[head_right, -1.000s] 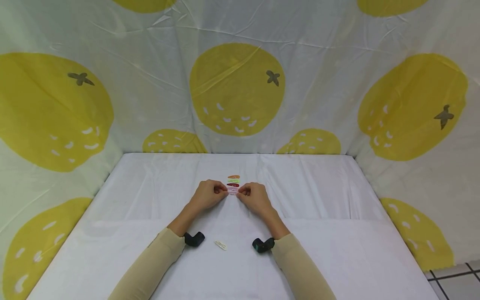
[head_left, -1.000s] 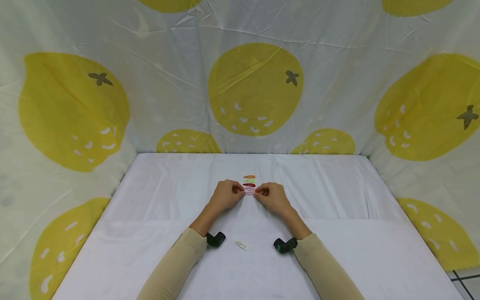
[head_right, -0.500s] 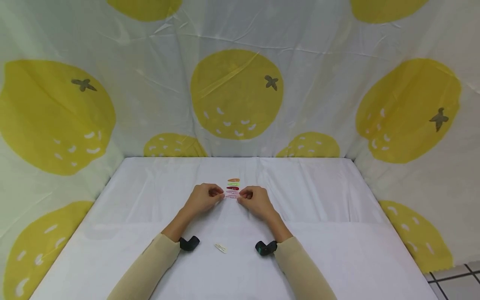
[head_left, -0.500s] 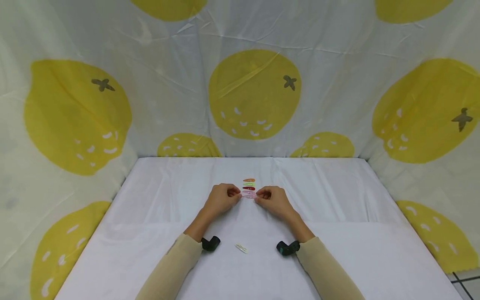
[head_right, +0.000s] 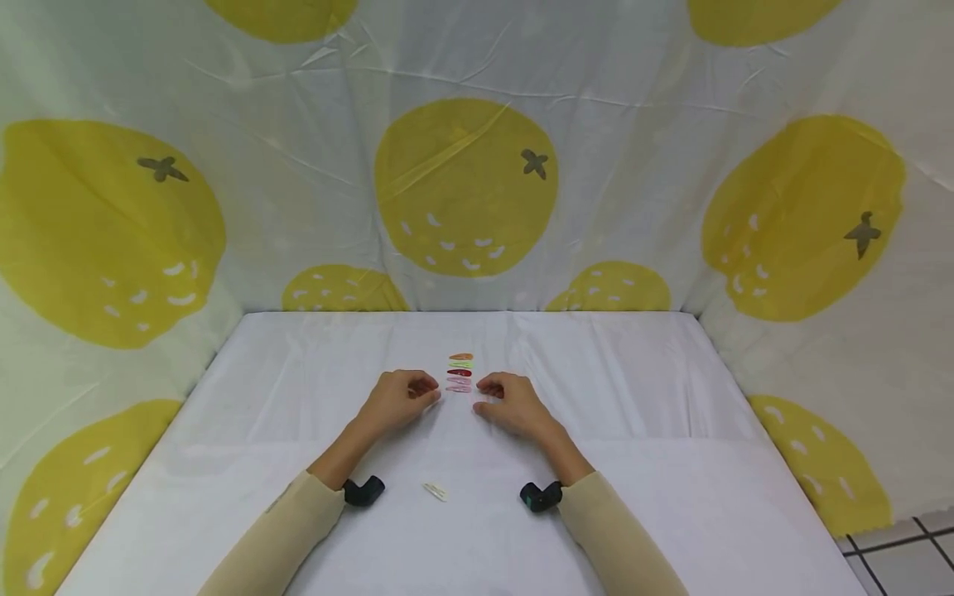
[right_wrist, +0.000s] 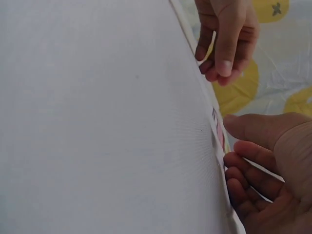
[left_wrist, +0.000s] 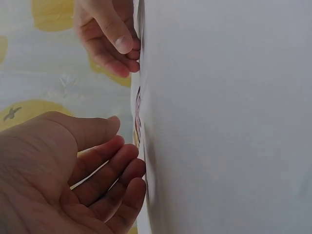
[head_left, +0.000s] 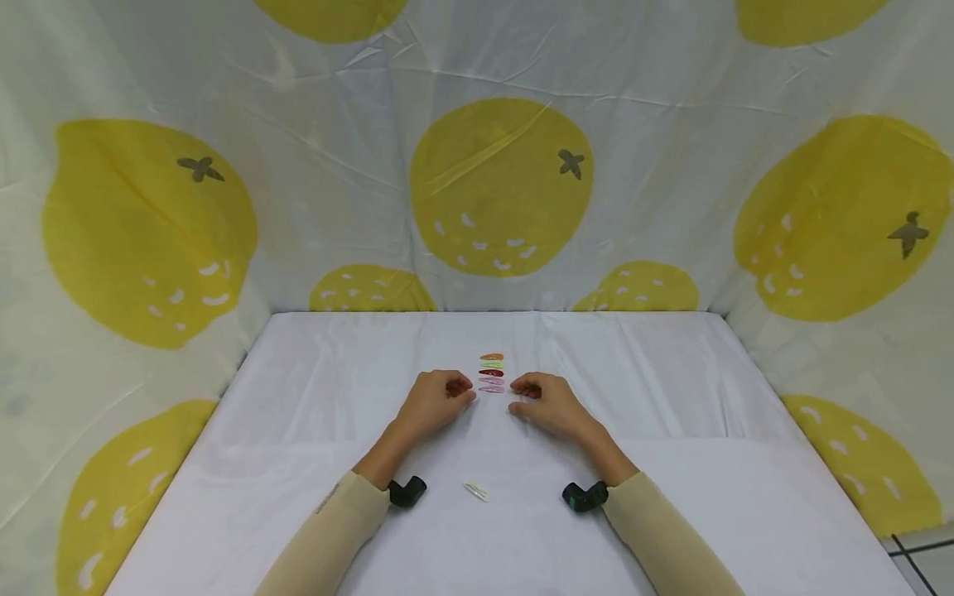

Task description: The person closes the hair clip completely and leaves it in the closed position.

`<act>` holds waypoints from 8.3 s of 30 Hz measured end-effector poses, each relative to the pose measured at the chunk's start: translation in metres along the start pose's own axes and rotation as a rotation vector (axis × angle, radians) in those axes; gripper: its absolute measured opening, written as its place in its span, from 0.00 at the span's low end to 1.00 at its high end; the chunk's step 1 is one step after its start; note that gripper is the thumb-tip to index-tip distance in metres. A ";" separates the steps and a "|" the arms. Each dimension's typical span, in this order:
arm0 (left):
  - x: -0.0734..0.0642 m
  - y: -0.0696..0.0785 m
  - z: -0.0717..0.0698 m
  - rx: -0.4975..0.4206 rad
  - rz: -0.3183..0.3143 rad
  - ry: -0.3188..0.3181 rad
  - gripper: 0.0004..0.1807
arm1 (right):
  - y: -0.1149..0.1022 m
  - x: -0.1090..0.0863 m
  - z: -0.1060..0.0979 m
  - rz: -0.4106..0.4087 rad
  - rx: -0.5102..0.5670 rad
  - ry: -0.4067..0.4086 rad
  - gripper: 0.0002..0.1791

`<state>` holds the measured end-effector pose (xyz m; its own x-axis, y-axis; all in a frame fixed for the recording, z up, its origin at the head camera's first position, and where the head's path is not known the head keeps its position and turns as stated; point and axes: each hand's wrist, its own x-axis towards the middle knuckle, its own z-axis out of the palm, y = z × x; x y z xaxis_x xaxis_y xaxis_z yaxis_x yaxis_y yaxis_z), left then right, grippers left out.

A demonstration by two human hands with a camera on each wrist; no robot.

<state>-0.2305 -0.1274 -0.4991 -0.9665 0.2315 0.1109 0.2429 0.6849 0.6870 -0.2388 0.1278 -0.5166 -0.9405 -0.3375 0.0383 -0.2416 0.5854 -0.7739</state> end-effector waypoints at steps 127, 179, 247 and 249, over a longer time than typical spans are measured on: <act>-0.044 0.037 -0.015 -0.024 0.285 -0.085 0.07 | -0.045 -0.047 0.005 -0.304 0.028 0.119 0.08; 0.003 0.016 -0.021 -0.091 0.480 0.184 0.12 | -0.050 -0.001 -0.009 -0.352 0.111 0.290 0.05; 0.005 0.022 -0.018 -0.173 0.467 0.160 0.05 | -0.043 -0.002 -0.011 -0.313 0.143 0.288 0.04; 0.005 0.022 -0.018 -0.163 0.435 0.147 0.05 | -0.046 -0.004 -0.011 -0.302 0.139 0.303 0.04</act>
<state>-0.2316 -0.1237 -0.4704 -0.7828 0.3639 0.5047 0.6218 0.4267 0.6568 -0.2264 0.1102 -0.4741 -0.8650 -0.2349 0.4433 -0.5015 0.3817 -0.7764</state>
